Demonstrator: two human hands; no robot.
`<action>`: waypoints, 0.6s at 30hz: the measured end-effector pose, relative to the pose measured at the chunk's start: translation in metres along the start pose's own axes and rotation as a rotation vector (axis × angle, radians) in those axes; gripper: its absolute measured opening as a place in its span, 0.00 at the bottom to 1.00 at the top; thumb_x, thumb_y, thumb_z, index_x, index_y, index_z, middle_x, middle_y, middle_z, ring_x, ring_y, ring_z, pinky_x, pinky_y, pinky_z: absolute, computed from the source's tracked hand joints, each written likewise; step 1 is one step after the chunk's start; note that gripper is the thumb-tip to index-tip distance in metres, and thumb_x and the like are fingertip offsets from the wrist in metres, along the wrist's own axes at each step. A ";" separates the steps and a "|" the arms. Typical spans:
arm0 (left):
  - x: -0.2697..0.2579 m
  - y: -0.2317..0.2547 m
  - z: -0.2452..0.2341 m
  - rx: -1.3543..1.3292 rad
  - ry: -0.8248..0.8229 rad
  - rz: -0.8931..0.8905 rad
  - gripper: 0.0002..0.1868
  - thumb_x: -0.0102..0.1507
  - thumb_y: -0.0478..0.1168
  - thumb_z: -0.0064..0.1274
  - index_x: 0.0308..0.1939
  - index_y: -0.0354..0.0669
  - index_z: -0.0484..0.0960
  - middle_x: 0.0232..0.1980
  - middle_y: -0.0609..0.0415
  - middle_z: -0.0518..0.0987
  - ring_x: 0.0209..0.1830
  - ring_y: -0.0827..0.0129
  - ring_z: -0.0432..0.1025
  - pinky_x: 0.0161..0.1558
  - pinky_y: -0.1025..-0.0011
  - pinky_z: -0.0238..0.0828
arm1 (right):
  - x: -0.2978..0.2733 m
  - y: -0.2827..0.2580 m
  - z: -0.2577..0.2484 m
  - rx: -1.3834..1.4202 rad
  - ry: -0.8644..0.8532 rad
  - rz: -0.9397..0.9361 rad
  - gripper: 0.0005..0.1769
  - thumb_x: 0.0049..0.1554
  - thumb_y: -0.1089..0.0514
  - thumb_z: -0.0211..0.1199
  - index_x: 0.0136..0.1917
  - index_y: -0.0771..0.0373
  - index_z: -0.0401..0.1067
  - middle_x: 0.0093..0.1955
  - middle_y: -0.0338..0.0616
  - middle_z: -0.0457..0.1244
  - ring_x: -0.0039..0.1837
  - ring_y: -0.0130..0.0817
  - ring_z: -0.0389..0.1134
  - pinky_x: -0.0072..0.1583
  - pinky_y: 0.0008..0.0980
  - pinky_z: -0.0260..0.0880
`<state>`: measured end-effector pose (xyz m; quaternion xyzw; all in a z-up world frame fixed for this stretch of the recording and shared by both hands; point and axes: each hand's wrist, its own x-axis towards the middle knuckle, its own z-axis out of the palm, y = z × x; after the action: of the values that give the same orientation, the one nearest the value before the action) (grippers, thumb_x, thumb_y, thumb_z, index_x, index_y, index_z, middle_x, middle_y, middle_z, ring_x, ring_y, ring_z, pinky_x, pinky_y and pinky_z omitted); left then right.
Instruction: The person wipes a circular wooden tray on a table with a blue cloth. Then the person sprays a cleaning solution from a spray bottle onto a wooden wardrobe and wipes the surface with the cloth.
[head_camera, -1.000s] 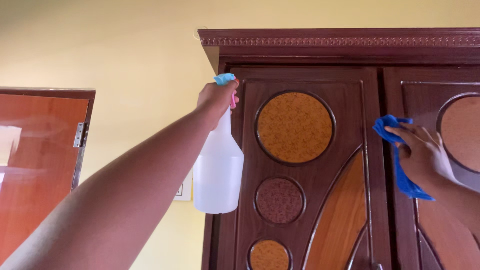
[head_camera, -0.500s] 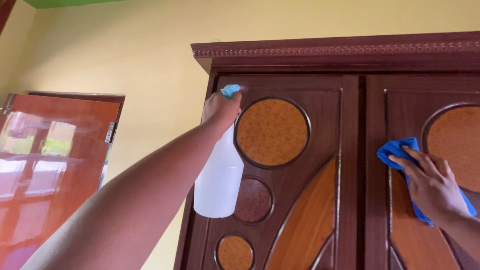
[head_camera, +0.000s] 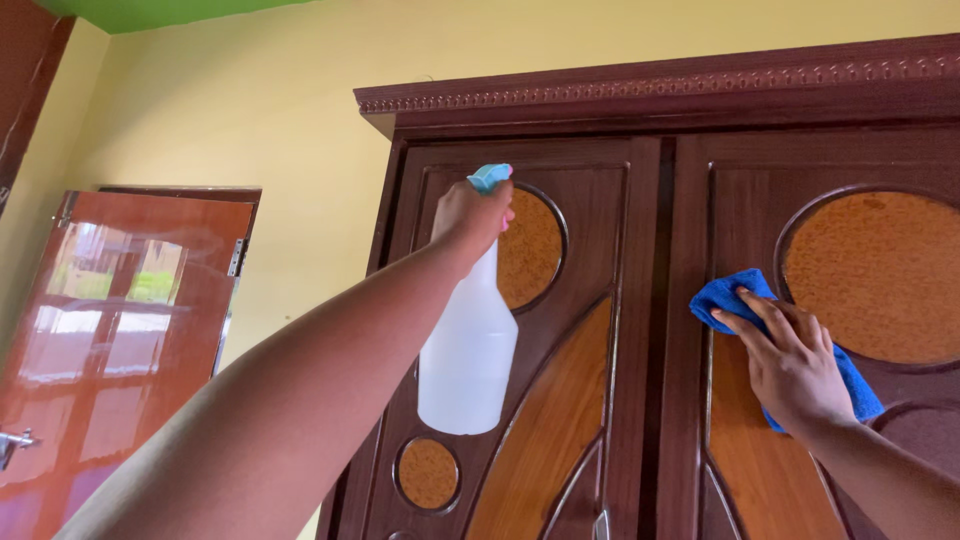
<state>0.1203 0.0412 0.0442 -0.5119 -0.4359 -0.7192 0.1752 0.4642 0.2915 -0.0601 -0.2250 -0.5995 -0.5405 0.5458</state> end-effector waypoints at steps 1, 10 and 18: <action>-0.002 0.003 0.005 0.012 -0.007 -0.009 0.19 0.64 0.54 0.47 0.37 0.44 0.83 0.35 0.58 0.86 0.34 0.75 0.81 0.43 0.66 0.78 | -0.001 0.001 -0.001 0.003 0.004 -0.010 0.32 0.58 0.62 0.55 0.73 0.39 0.64 0.78 0.36 0.55 0.76 0.44 0.57 0.76 0.50 0.59; -0.003 0.003 0.020 -0.039 -0.085 -0.003 0.16 0.63 0.52 0.53 0.33 0.44 0.82 0.35 0.55 0.86 0.34 0.74 0.80 0.42 0.68 0.78 | -0.003 0.000 -0.008 0.041 0.039 -0.049 0.27 0.59 0.57 0.55 0.71 0.40 0.65 0.78 0.37 0.55 0.77 0.45 0.56 0.77 0.53 0.58; 0.028 -0.069 -0.011 -0.074 -0.233 -0.011 0.16 0.64 0.45 0.55 0.43 0.33 0.83 0.48 0.52 0.88 0.49 0.76 0.78 0.57 0.64 0.62 | -0.001 -0.003 -0.006 -0.057 -0.018 -0.024 0.28 0.61 0.57 0.52 0.73 0.35 0.63 0.80 0.37 0.53 0.77 0.48 0.55 0.79 0.53 0.56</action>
<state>0.0541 0.0762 0.0366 -0.5958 -0.4294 -0.6712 0.1006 0.4640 0.2855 -0.0633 -0.2380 -0.5913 -0.5620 0.5271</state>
